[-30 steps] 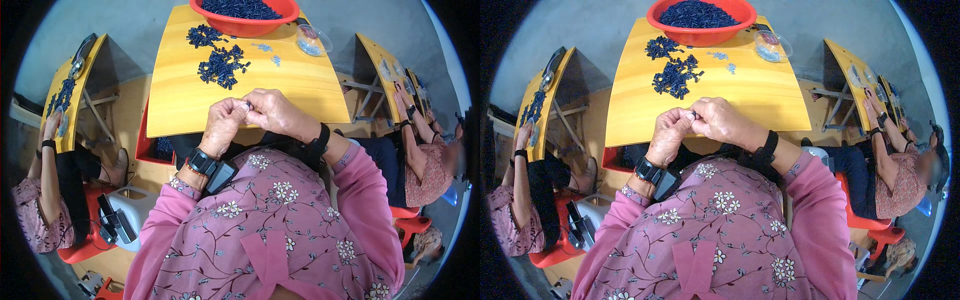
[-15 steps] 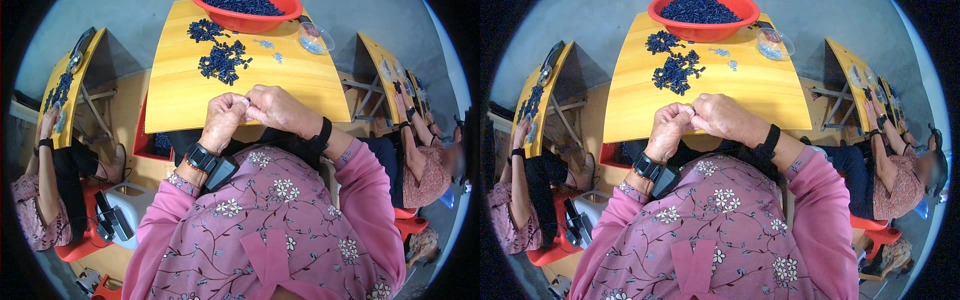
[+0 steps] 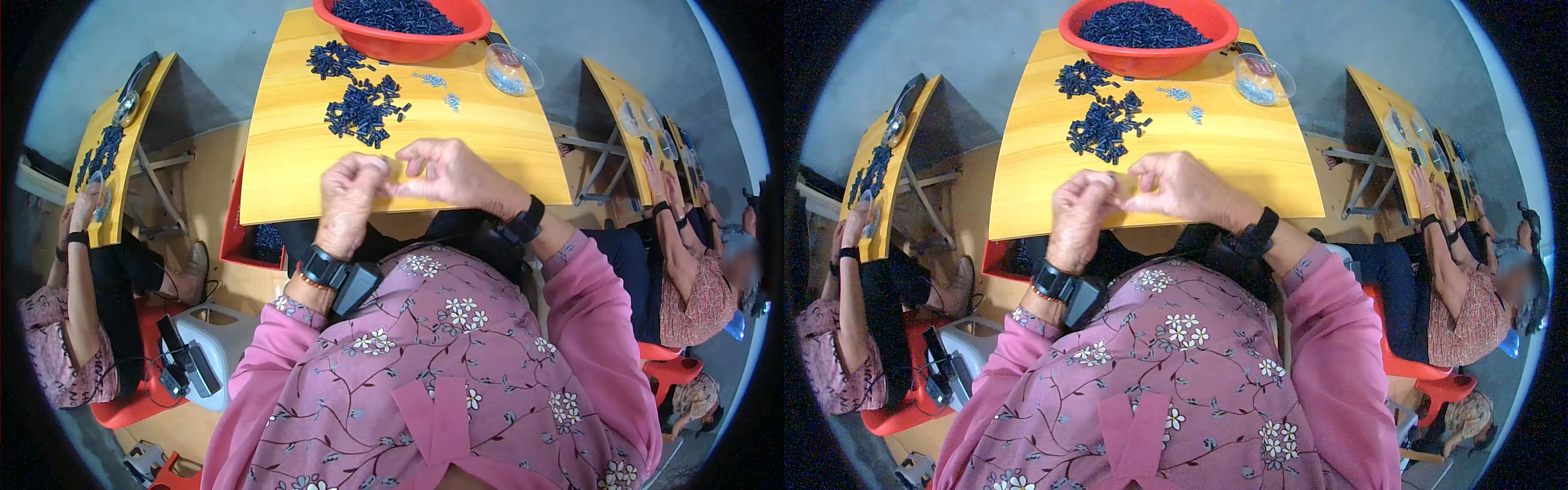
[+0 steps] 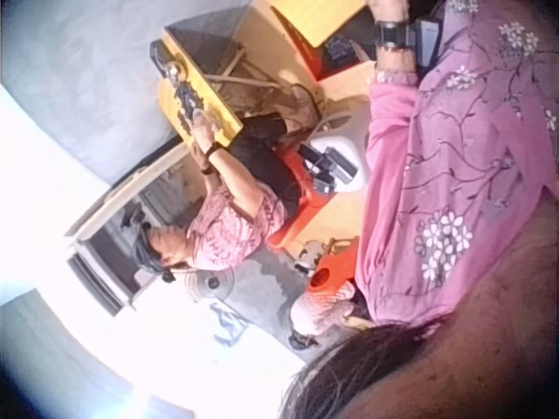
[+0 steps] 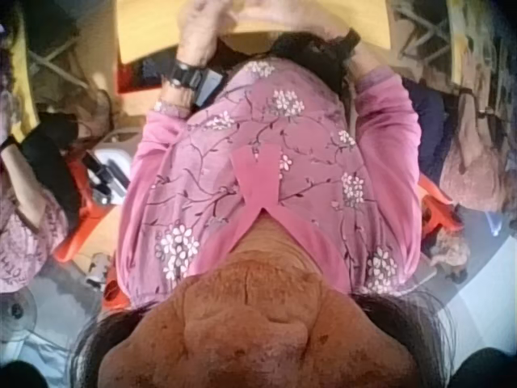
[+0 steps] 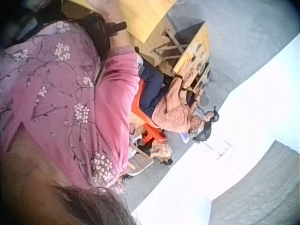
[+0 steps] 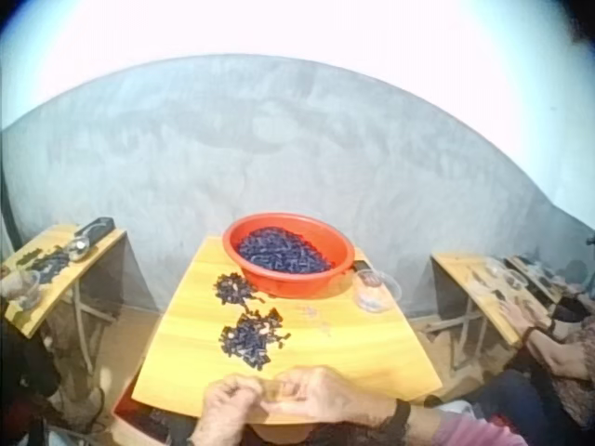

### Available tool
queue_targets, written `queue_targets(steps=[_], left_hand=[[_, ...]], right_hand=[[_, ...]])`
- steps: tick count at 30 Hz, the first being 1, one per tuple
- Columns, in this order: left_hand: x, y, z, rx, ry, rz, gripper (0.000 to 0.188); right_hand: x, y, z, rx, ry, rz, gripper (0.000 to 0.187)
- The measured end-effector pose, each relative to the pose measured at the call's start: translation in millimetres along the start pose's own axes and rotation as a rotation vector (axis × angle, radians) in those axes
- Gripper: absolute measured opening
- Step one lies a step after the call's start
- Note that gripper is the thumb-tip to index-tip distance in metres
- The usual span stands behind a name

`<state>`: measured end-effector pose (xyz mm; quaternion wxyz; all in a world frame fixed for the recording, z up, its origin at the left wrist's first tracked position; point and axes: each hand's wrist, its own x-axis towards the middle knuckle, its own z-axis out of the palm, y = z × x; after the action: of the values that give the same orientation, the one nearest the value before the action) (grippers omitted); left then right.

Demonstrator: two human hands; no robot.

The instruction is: Sorting and inspecting small blue rubber or plastic components at a workstation.

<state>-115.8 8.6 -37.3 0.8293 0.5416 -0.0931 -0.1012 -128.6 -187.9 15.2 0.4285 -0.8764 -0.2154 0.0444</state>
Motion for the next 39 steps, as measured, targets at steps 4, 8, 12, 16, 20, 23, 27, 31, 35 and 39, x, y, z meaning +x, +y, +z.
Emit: queue_targets(steps=[4,8,12,16,20,23,27,31,35,39], left_hand=[[16.0,37.6,-38.7,0.046,0.383,0.351,0.007],[24.1,55.2,-105.9,0.117,0.766,0.539,0.009],[15.1,48.2,-165.1,0.209,0.971,0.367,0.013],[18.7,35.5,-190.7,0.139,0.921,0.208,0.024],[21.4,35.0,-180.6,0.209,0.975,0.252,0.025],[17.9,46.4,-149.7,0.305,0.983,0.401,0.027],[18.2,56.5,-88.9,0.377,0.59,0.522,0.019],[5.1,47.4,-17.8,0.358,0.169,0.366,0.013],[-1.5,31.5,19.3,0.354,-0.043,0.268,0.023],[0.0,19.7,33.8,0.357,-0.12,0.278,0.019]], right_hand=[[26.2,28.7,-16.0,0.149,0.207,0.242,0.029],[53.0,56.4,-14.4,-0.138,0.269,0.11,0.027],[65.0,57.4,-8.5,-0.331,0.268,-0.046,0.024],[65.4,63.9,-3.3,-0.096,0.289,-0.036,0.021],[42.3,31.0,-13.3,0.313,0.199,0.256,0.014],[24.5,21.8,-9.9,0.532,0.213,0.254,0.015],[6.1,5.9,-2.3,0.871,0.284,0.266,0.021],[-6.3,-3.0,-1.3,1.039,0.267,0.309,0.022],[-16.5,-2.1,4.2,1.1,0.268,0.286,0.023],[-25.1,2.2,12.1,1.165,0.185,0.247,0.024]])
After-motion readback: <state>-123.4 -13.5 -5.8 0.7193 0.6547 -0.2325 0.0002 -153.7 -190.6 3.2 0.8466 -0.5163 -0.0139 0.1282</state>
